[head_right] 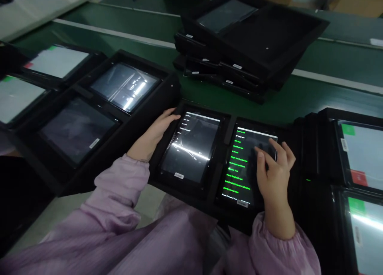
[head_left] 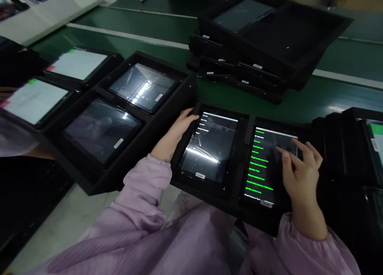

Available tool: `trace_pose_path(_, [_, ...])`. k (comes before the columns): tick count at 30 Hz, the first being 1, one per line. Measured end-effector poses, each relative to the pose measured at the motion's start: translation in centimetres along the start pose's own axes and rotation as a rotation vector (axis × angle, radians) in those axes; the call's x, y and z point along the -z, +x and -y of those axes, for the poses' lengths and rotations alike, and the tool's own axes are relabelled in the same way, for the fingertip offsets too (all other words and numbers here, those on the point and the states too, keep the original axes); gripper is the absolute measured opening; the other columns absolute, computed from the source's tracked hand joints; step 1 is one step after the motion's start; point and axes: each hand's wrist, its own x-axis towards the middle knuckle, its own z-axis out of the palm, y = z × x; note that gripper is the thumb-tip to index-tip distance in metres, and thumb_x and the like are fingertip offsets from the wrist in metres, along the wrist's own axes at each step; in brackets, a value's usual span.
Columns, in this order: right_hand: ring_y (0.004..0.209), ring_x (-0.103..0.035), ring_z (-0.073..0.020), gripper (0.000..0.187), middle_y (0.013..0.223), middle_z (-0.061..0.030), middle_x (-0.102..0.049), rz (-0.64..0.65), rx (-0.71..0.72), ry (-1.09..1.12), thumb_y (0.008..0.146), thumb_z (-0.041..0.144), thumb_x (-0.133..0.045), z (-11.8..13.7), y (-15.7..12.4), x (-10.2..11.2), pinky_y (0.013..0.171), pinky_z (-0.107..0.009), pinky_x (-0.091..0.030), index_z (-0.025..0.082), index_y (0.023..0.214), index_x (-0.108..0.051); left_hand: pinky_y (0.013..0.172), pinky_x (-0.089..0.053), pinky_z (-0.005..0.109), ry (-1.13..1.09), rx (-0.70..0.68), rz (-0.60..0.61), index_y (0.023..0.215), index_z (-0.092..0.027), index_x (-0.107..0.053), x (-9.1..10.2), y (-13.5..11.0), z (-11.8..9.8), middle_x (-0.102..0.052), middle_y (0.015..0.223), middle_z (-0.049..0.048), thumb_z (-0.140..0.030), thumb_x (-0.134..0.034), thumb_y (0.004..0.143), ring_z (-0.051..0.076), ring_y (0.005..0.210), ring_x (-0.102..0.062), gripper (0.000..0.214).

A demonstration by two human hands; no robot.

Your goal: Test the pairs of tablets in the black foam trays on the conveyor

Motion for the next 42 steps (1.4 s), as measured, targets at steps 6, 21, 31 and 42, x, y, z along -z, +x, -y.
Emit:
trace_pose_path(6, [0.143, -0.048, -0.0451, 0.041, 0.138, -0.0149, -0.068, 0.027, 0.038, 0.022, 0.108, 0.045, -0.052, 0.4, 0.1, -0.1, 0.11, -0.073, -0.046, 0.023, 0.102, -0.085, 0.129, -0.033, 0.04, -0.064, -0.056, 0.124, 0.136, -0.024, -0.068, 1.6, -1.8, 0.8, -0.054, 0.157, 0.0083, -0.031, -0.071, 0.069, 0.032, 0.153, -0.045, 0.067])
trace_pose_path(21, [0.123, -0.07, -0.0366, 0.033, 0.12, -0.0141, -0.077, -0.105, 0.041, 0.03, 0.107, 0.035, -0.056, 1.5, 0.2, 1.0, 0.084, -0.052, -0.065, 0.02, 0.097, -0.083, 0.128, -0.034, 0.044, 0.079, -0.067, 0.048, 0.139, -0.023, -0.062, 0.9, -1.8, 2.0, -0.057, 0.152, 0.011, -0.029, -0.075, 0.068, 0.033, 0.148, -0.049, 0.072])
trace_pose_path(31, [0.12, -0.069, -0.0364, 0.039, 0.119, -0.0151, -0.077, -0.113, 0.012, 0.03, 0.108, 0.041, -0.054, 0.7, 0.0, 0.5, 0.081, -0.05, -0.063, 0.02, 0.097, -0.084, 0.129, -0.032, 0.04, 0.101, -0.067, 0.061, 0.126, -0.025, -0.067, 1.1, -2.6, 0.7, -0.054, 0.154, 0.0101, -0.037, -0.071, 0.073, 0.032, 0.153, -0.044, 0.055])
trace_pose_path(42, [0.14, -0.051, -0.0415, 0.044, 0.135, -0.0144, -0.069, -0.008, 0.082, -0.01, 0.11, 0.044, -0.047, -0.1, -0.6, -0.5, 0.108, -0.062, -0.05, 0.02, 0.104, -0.085, 0.128, -0.032, 0.047, 0.091, -0.054, 0.059, 0.132, -0.017, -0.066, 1.4, -3.0, 0.9, -0.054, 0.153, 0.0161, -0.034, -0.076, 0.067, 0.039, 0.149, -0.047, 0.068])
